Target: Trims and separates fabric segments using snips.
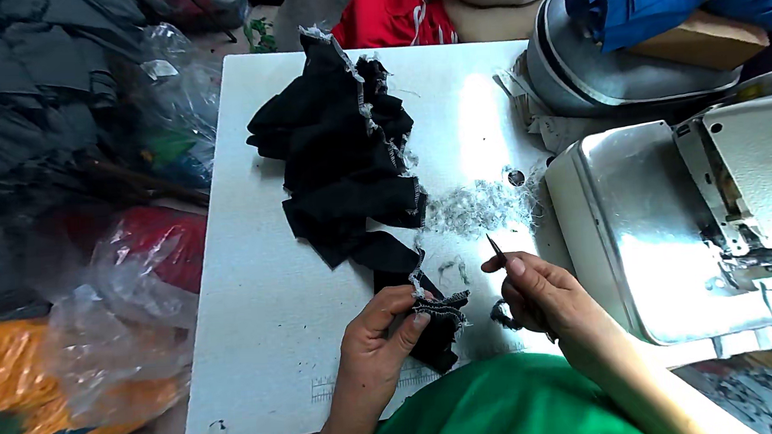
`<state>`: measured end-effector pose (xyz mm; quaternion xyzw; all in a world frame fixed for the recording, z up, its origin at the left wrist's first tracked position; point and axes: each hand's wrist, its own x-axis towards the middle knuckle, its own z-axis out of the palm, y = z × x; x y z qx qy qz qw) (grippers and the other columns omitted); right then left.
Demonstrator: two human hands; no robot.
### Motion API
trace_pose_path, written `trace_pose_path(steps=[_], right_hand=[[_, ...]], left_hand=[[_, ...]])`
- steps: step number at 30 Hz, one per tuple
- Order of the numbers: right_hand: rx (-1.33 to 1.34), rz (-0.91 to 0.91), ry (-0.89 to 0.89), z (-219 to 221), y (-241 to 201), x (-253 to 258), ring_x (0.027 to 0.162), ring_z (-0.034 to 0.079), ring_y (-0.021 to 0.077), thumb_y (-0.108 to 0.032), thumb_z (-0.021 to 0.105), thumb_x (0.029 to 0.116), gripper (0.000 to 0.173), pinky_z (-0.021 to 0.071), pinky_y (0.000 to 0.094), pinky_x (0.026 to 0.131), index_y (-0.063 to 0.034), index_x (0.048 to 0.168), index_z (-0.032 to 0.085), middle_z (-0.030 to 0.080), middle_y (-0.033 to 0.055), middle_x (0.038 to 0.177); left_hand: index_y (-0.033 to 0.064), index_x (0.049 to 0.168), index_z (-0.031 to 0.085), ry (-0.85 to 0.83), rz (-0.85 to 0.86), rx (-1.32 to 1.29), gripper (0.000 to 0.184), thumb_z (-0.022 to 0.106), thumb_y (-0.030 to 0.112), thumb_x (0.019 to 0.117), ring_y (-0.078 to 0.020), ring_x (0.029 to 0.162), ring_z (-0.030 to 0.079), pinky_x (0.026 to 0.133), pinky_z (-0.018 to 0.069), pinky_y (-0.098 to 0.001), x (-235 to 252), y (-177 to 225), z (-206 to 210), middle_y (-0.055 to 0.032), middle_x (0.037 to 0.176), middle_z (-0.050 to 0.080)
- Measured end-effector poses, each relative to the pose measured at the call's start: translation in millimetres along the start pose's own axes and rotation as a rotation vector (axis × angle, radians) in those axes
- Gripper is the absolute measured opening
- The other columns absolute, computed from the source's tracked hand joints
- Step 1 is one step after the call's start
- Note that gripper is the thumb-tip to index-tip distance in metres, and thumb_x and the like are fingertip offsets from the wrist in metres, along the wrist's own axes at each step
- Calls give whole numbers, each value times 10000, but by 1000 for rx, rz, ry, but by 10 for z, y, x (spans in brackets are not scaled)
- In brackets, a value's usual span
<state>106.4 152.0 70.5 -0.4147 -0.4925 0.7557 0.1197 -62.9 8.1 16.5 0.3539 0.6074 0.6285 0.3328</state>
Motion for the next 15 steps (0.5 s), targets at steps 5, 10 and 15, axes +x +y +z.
trace_pose_path(steps=[5, 10, 15], right_hand=[[-182, 133, -117, -2, 26, 69, 525, 423, -45, -318, 400, 1091, 348, 352, 126, 497, -84, 1176, 644, 527, -109, 666], [-278, 115, -391, -71, 36, 85, 548, 457, -69, -403, 379, 1084, 416, 375, 121, 514, -113, 1133, 673, 566, -145, 688], [-408, 64, -574, -168, 25, 105, 554, 452, -76, -459, 414, 1071, 463, 372, 120, 515, -86, 1079, 689, 544, -138, 684]], left_hand=[[335, 1045, 754, -23, 48, 83, 150, 663, 417, 958, 29, 1107, 614, 914, 539, -151, -68, -3, -36, 176, 1193, 639], [342, 1070, 733, -115, 106, 22, 161, 638, 433, 978, -50, 1275, 564, 1034, 511, -231, -91, -41, -99, 140, 1378, 582], [295, 1063, 723, -230, 182, -11, 180, 624, 428, 992, -100, 1341, 540, 1093, 488, -282, -80, -31, -155, 102, 1446, 571]])
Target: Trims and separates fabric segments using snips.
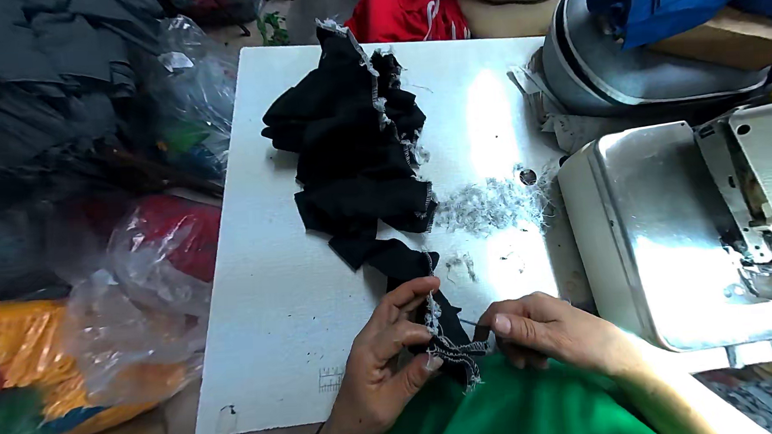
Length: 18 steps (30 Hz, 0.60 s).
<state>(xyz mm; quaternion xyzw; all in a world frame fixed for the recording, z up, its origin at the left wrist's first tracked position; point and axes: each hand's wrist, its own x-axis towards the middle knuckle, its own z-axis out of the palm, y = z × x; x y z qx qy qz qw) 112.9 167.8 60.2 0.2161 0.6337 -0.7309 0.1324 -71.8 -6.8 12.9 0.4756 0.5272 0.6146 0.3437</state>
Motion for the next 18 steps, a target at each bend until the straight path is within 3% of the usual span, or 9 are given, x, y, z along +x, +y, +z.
trace_pose_path(steps=[7, 14, 18], right_hand=[[-121, -65, -113, -2, -45, 30, 590, 480, -63, -460, 425, 1071, 486, 395, 134, 551, -54, 1078, 693, 555, -97, 710], [-177, -97, -89, 35, -67, 59, 624, 484, -28, -399, 510, 1053, 406, 401, 176, 587, -42, 1068, 701, 576, -43, 734], [-105, -21, -32, -55, -12, -26, 607, 475, -68, -419, 481, 1054, 417, 400, 140, 568, -67, 1066, 704, 547, -107, 711]], left_hand=[[210, 991, 702, -137, 51, 12, 243, 569, 410, 1028, -96, 1355, 529, 1102, 491, -291, 26, -1, -23, 75, 1485, 541], [174, 917, 698, -161, 42, 64, 290, 571, 410, 1028, -77, 1332, 545, 1091, 497, -273, 21, -2, -27, 70, 1457, 568], [214, 939, 708, -148, 34, 54, 276, 560, 430, 1026, -77, 1349, 528, 1100, 488, -275, 28, 25, -63, 98, 1469, 552]])
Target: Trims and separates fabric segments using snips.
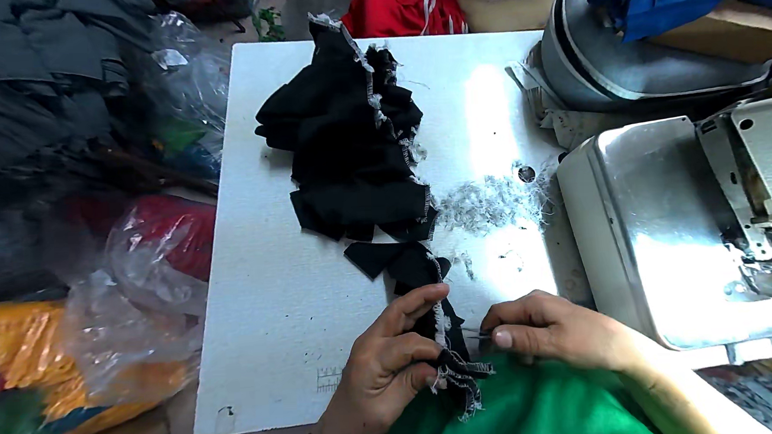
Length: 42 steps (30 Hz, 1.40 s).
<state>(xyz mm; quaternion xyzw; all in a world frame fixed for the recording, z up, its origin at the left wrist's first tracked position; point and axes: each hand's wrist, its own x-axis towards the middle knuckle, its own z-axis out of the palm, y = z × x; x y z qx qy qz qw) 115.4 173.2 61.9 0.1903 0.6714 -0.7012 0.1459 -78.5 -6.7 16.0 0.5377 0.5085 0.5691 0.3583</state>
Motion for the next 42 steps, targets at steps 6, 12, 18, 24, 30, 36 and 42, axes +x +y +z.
trace_pose_path(steps=[6, 12, 18, 24, 30, 36, 42], right_hand=[[-45, 14, -50, 23, -6, 8, 608, 470, -49, -426, 485, 1055, 429, 392, 158, 570, -58, 1068, 706, 554, -81, 723], [-99, -82, -75, 66, -50, 54, 633, 489, -22, -417, 512, 1050, 430, 401, 178, 592, -30, 1062, 700, 590, -28, 752], [-125, -245, 21, 125, -17, 44, 614, 476, -28, -357, 532, 1054, 404, 372, 162, 572, -10, 935, 701, 578, -18, 697], [83, 102, 436, 111, -84, 127, 533, 438, -38, -360, 542, 1038, 291, 378, 152, 525, -112, 944, 660, 488, -111, 627], [-82, 206, 317, 58, -138, 368, 613, 525, 22, -263, 672, 988, 196, 443, 217, 592, -69, 984, 701, 598, -25, 722], [-76, -103, 505, 15, -237, 278, 561, 488, -7, -66, 651, 903, 91, 392, 160, 509, -105, 981, 680, 567, -54, 684], [-4, -262, 454, 24, -151, 131, 634, 542, -66, -69, 619, 938, 115, 448, 94, 578, -106, 1009, 702, 622, -87, 754]], left_hand=[[188, 946, 701, -34, 5, 9, 289, 554, 421, 1032, -95, 1357, 527, 1108, 487, -290, -6, -17, 43, 61, 1463, 560], [169, 917, 707, -49, 0, 11, 315, 561, 425, 1027, -85, 1344, 537, 1099, 493, -284, -4, 0, 59, 61, 1452, 575], [144, 923, 716, -86, -22, 12, 314, 577, 408, 1021, -27, 1286, 559, 1056, 501, -224, -5, -15, 98, 50, 1430, 586], [102, 945, 700, -122, 31, 58, 307, 570, 366, 1034, -73, 1344, 535, 1103, 487, -262, -7, 29, 124, -14, 1415, 604], [37, 906, 680, -159, 77, 125, 355, 551, 340, 1040, -80, 1324, 555, 1097, 475, -230, 11, 63, 198, -101, 1375, 623], [142, 992, 701, -45, 61, 93, 302, 532, 387, 1047, -43, 1210, 605, 1033, 509, -219, 9, 96, 147, 25, 1242, 665], [197, 1080, 720, 131, 45, -77, 219, 578, 354, 1026, 45, 1021, 629, 877, 522, -115, 152, 205, 166, 125, 1082, 670]])
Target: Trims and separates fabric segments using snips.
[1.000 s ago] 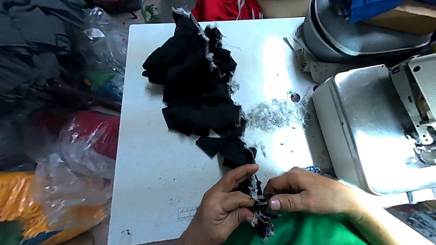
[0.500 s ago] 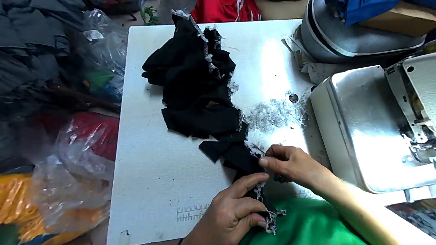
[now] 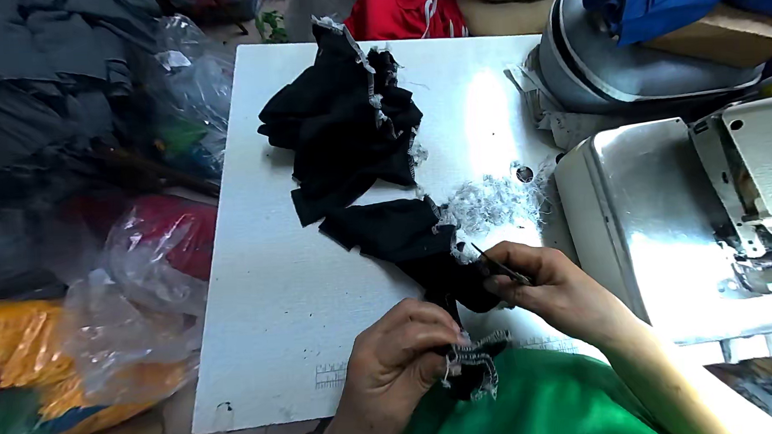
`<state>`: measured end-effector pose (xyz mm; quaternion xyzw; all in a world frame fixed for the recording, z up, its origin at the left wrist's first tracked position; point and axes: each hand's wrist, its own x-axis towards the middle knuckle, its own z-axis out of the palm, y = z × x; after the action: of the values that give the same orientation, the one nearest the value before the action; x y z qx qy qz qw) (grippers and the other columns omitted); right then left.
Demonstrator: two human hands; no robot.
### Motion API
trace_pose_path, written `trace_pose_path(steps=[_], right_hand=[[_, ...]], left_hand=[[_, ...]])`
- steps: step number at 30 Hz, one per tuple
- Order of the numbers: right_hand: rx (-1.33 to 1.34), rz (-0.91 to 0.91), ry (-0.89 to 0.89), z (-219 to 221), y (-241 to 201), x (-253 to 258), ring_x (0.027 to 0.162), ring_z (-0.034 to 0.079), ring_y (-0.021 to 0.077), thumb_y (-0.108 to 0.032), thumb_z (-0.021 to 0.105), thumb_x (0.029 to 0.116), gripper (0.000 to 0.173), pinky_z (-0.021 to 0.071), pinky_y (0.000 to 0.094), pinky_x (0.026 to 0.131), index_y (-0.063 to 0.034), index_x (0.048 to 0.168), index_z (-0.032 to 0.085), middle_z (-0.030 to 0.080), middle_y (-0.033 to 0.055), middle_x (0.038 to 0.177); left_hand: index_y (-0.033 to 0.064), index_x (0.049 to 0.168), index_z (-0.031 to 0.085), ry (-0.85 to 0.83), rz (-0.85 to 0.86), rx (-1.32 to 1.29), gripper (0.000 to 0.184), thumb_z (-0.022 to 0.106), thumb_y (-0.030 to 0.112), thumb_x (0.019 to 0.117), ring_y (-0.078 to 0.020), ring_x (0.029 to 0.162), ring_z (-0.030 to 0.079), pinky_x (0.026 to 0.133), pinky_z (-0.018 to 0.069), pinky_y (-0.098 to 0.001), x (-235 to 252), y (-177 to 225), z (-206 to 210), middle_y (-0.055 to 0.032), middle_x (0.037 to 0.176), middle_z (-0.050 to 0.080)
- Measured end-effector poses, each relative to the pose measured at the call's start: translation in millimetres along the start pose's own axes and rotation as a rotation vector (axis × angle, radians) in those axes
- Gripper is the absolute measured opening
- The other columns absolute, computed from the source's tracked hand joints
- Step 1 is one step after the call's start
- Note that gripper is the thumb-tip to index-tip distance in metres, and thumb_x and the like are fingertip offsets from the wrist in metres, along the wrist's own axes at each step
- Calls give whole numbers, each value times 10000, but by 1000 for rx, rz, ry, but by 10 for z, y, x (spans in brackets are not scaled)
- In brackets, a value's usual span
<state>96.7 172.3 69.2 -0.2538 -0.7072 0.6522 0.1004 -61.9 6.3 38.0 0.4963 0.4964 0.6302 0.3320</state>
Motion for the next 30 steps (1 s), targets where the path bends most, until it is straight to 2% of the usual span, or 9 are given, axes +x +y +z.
trace_pose_path(steps=[4, 10, 13, 17, 21, 23, 26, 28, 30], right_hand=[[-43, -13, -57, 11, 21, -90, 693, 554, -89, -73, 625, 930, 142, 460, 88, 638, -72, 1030, 726, 646, -83, 785], [-91, -38, -134, 17, -57, -150, 755, 534, -78, -82, 587, 951, 200, 431, 77, 669, -26, 1082, 728, 646, -29, 883], [-126, -73, -174, 27, -57, -155, 777, 547, -54, -63, 566, 958, 255, 442, 92, 691, -25, 1155, 722, 659, 4, 918], [-130, -77, -190, 31, -53, -166, 790, 560, -50, -61, 567, 960, 275, 452, 93, 708, -38, 1186, 722, 667, 5, 920], [-91, -85, -209, 18, -35, -179, 817, 566, -62, -61, 572, 969, 254, 455, 81, 735, -29, 1172, 722, 671, 7, 936], [-84, -73, -209, 14, -38, -190, 812, 561, -61, -61, 568, 972, 260, 451, 84, 731, -31, 1181, 720, 670, 7, 939], [-84, -54, -198, 16, -37, -194, 796, 559, -67, -70, 561, 979, 295, 454, 90, 723, -57, 1235, 709, 686, 0, 972], [-68, -53, -218, 6, -46, -199, 805, 557, -72, -62, 561, 984, 297, 454, 90, 736, -49, 1246, 699, 691, 7, 988], [-60, -52, -232, 0, -54, -203, 820, 560, -73, -57, 561, 984, 303, 454, 88, 751, -41, 1256, 693, 693, 12, 1002]], left_hand=[[209, 1042, 722, 65, -55, 71, 187, 610, 352, 1001, 69, 950, 634, 829, 524, -93, 81, -5, 96, 138, 1002, 678], [260, 1069, 726, 135, -183, 93, 140, 673, 327, 958, 55, 926, 653, 823, 544, -115, 61, -37, 165, 147, 984, 694], [286, 1089, 703, 172, -219, 91, 170, 688, 362, 939, 63, 932, 657, 832, 550, -118, 43, -37, 175, 172, 1005, 697], [284, 1109, 699, 190, -258, 89, 219, 706, 379, 912, 61, 938, 656, 833, 551, -124, 19, -42, 168, 177, 1019, 699], [272, 1119, 721, 116, -199, 171, 264, 657, 459, 943, 66, 1000, 630, 872, 528, -125, -10, -85, 130, 161, 1048, 679], [255, 1020, 731, 128, -155, 325, 248, 647, 477, 949, 84, 1019, 601, 864, 510, -98, -17, -76, 113, 142, 1046, 647], [188, 868, 697, 201, -89, 548, 270, 679, 449, 932, 41, 1056, 591, 891, 483, -114, -28, -68, 120, 70, 1046, 657], [188, 876, 685, 184, -75, 547, 250, 680, 431, 935, 43, 1078, 588, 912, 482, -116, -24, -60, 128, 76, 1062, 658], [195, 946, 708, 137, -85, 455, 228, 657, 417, 962, 60, 1080, 589, 913, 490, -110, -20, -66, 133, 96, 1094, 659]])
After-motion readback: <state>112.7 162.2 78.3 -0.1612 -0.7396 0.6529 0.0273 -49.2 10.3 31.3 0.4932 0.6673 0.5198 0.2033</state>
